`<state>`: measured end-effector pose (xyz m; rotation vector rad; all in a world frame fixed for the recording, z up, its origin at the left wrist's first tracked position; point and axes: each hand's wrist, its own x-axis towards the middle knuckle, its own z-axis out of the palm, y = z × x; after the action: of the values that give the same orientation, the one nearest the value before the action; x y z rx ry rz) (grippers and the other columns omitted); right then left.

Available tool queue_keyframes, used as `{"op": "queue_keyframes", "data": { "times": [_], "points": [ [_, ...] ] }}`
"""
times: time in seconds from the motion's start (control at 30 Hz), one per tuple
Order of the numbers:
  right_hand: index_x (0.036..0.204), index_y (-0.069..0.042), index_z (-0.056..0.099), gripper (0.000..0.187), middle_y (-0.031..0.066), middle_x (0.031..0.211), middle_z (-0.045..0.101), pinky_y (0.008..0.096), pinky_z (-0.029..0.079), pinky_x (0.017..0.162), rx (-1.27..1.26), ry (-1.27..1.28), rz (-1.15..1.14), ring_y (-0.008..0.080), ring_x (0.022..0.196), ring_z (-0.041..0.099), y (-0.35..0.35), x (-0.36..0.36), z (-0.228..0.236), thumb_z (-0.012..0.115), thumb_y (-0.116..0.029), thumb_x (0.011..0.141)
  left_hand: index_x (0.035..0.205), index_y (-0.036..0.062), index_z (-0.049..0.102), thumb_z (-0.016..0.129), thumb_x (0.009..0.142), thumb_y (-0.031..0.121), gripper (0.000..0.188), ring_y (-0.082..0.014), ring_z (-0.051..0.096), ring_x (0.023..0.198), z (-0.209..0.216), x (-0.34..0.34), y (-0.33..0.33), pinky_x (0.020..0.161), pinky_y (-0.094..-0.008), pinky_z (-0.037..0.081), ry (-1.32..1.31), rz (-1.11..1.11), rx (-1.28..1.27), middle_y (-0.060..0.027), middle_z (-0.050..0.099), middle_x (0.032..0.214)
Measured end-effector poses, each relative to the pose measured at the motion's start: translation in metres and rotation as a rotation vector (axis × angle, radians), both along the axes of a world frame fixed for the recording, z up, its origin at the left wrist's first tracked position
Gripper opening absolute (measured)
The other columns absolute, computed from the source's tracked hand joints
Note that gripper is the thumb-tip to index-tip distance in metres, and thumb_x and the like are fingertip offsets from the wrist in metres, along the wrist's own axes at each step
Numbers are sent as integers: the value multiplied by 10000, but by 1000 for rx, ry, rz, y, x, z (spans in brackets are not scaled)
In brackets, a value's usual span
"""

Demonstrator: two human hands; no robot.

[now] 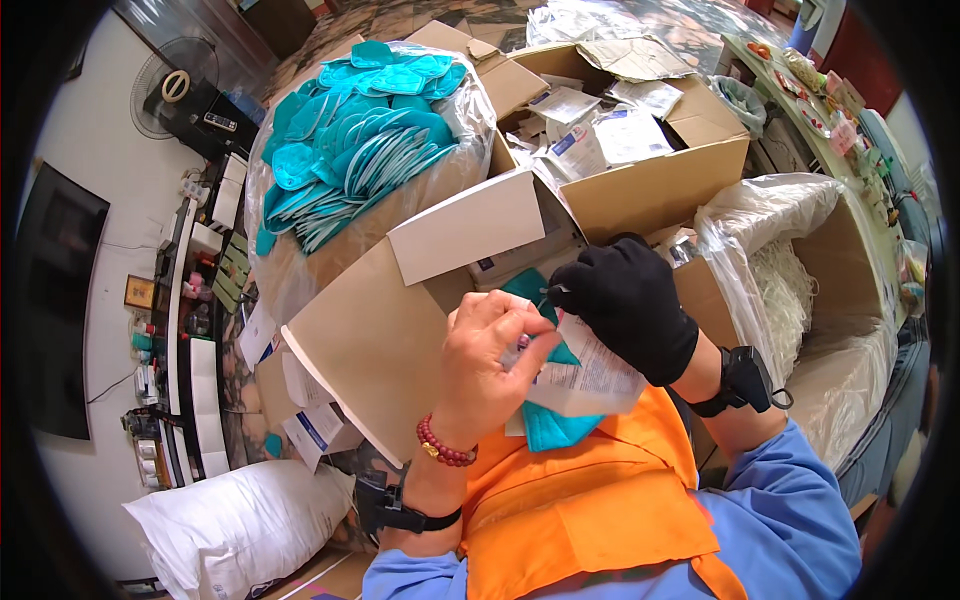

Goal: The person is packing face masks into a shipping box.

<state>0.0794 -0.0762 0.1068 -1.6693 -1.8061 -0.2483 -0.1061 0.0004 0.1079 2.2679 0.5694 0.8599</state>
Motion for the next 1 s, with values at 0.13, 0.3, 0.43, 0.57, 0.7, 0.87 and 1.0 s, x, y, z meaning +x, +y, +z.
{"op": "queue_keyframes", "data": {
  "times": [0.13, 0.3, 0.43, 0.57, 0.7, 0.87, 1.0],
  "points": [
    [825, -195, 680, 116, 22, 733, 565, 371, 432, 623, -54, -129, 79, 239, 688, 558, 0, -3, 10, 737, -225, 729, 852, 76, 713, 822, 701, 73, 187, -234, 587, 903, -3, 0, -1, 790, -350, 495, 43, -92, -43, -37, 649, 888],
    [1164, -162, 628, 558, 52, 952, 636, 385, 496, 762, 4, 79, -60, 243, 884, 619, -6, 9, 16, 830, -145, 644, 837, 43, 660, 838, 727, 119, 223, -227, 586, 932, -20, -4, -5, 860, -342, 460, 72, 118, -559, -84, 629, 908],
    [1385, -63, 490, 872, 92, 1120, 641, 360, 510, 933, -174, 949, -78, 221, 1058, 623, -27, 30, -26, 883, -41, 607, 833, 17, 617, 792, 802, 31, 179, -138, 579, 890, -31, -10, 6, 806, -293, 475, -173, 36, -604, -18, 603, 926],
    [1302, 16, 545, 702, 114, 1090, 641, 339, 519, 840, -146, 1176, -107, 194, 968, 627, -37, 25, -64, 866, -86, 687, 834, 36, 589, 768, 837, 29, 179, -98, 552, 907, -23, -1, -8, 809, -233, 452, -399, 23, -1001, 1, 567, 921],
    [1258, -1, 583, 414, 72, 1148, 639, 271, 511, 858, -447, 1411, -90, 128, 1051, 600, -52, 29, -51, 716, -98, 878, 857, 49, 586, 750, 856, 29, 166, -91, 549, 923, -28, -3, -4, 812, -233, 452, -396, 23, -956, 0, 562, 942],
    [924, -24, 694, 180, -18, 742, 635, 234, 483, 570, -320, 1326, -162, 70, 639, 593, -57, 33, -16, 746, -190, 880, 953, 93, 628, 702, 890, 23, 119, -83, 597, 916, -36, -6, -2, 825, -238, 471, -538, 144, -690, 12, 658, 993],
    [966, -64, 703, 204, -29, 676, 613, 206, 376, 424, -160, 1264, -488, 46, 498, 524, -68, 89, -16, 710, -258, 901, 1040, 102, 628, 650, 953, 104, 89, -119, 601, 969, -25, -51, 41, 870, -266, 465, -825, 255, -813, 8, 655, 1037]
  ]
}}
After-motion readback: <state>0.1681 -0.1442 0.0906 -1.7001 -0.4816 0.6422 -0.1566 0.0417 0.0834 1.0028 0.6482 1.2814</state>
